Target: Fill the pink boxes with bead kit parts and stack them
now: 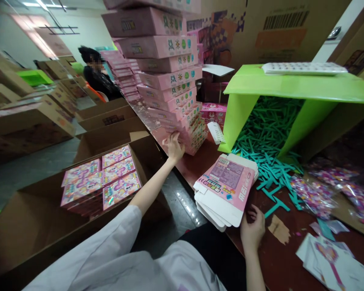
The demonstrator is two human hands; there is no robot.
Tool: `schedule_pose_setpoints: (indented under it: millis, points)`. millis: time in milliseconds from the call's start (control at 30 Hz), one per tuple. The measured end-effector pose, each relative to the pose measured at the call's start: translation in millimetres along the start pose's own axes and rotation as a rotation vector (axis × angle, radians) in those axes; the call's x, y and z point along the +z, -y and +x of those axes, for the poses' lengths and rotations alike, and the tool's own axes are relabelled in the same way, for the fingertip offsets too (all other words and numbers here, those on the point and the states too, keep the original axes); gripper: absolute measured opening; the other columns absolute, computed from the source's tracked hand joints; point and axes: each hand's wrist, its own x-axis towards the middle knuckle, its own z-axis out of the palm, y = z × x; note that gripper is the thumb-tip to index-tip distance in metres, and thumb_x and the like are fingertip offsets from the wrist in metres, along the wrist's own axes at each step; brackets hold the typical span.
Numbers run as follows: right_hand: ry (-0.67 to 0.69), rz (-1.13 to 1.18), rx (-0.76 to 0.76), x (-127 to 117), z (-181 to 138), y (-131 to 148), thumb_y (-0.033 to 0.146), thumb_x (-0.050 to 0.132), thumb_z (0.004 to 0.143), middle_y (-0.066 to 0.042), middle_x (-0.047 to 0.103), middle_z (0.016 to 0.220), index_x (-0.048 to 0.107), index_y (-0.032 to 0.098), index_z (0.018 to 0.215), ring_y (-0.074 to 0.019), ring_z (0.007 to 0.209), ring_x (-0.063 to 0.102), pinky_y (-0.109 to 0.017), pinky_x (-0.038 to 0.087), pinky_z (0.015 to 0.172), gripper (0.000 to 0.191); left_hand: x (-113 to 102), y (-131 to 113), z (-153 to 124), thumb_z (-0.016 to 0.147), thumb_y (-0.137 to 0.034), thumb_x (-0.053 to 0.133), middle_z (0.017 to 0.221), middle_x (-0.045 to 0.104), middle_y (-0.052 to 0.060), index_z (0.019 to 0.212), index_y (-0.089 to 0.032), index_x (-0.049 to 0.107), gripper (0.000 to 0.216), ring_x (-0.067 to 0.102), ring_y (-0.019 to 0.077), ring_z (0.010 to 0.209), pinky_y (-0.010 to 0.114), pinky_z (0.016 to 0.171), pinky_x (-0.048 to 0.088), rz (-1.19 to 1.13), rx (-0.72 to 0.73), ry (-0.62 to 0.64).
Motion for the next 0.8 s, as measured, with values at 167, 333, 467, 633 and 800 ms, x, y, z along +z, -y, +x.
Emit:
schedule_pose_setpoints:
  millis: [167,333,467,633,800]
  points:
    - [0.019,0.009,0.02,0.0,-0.1,0.0,0.042,0.059,0.074,-0.014,0.062,0.105,0.058,0.011,0.115,-0.0207,0.08,0.06,-0.037,0.049,0.077,0.051,-11.4,-16.5,16.1,0.071,-0.011,0.05,0.125,0.058,0.018,0.137,-0.014,0.039,0.068,0.052,0.0325,0.116,0.056,0.108,0.015,0.03,-0.02,-0.084]
    - [0.026,0.027,0.037,-0.1,-0.3,-2.2,0.041,0.061,0.073,-0.013,0.063,0.098,0.06,0.012,0.114,-0.0208,0.08,0.06,-0.037,0.049,0.077,0.05,-30.1,-25.1,25.8,0.07,-0.009,0.049,0.126,0.056,0.017,0.128,-0.02,0.052,0.06,0.048,0.0338,0.121,0.057,0.106,0.021,0.074,-0.025,-0.133]
    - [0.022,0.022,0.016,-0.3,-0.1,-3.0,0.041,0.061,0.073,-0.012,0.063,0.097,0.061,0.012,0.113,-0.0208,0.079,0.06,-0.037,0.049,0.076,0.049,-58.8,-28.6,44.2,0.069,-0.009,0.052,0.142,0.044,0.009,0.101,-0.023,0.067,0.037,0.029,0.0302,0.14,0.052,0.113,0.02,0.072,0.115,-0.257]
    - [0.023,0.025,0.012,-0.3,0.6,-3.5,0.043,0.061,0.074,-0.013,0.062,0.097,0.06,0.011,0.112,-0.0208,0.078,0.06,-0.037,0.049,0.076,0.05,-78.5,-27.2,72.5,0.07,-0.01,0.051,0.137,0.05,0.004,0.074,-0.022,0.062,0.017,0.03,0.0243,0.14,0.046,0.119,0.017,0.004,0.277,-0.208]
    - [0.038,0.016,0.011,-0.6,0.7,-4.2,0.045,0.059,0.072,-0.013,0.063,0.095,0.061,0.011,0.111,-0.0221,0.078,0.06,-0.038,0.049,0.076,0.051,-79.9,-26.2,81.1,0.071,-0.007,0.045,0.123,0.06,0.007,0.093,-0.021,0.061,0.031,0.048,0.0218,0.126,0.044,0.117,0.023,-0.006,0.287,-0.264]
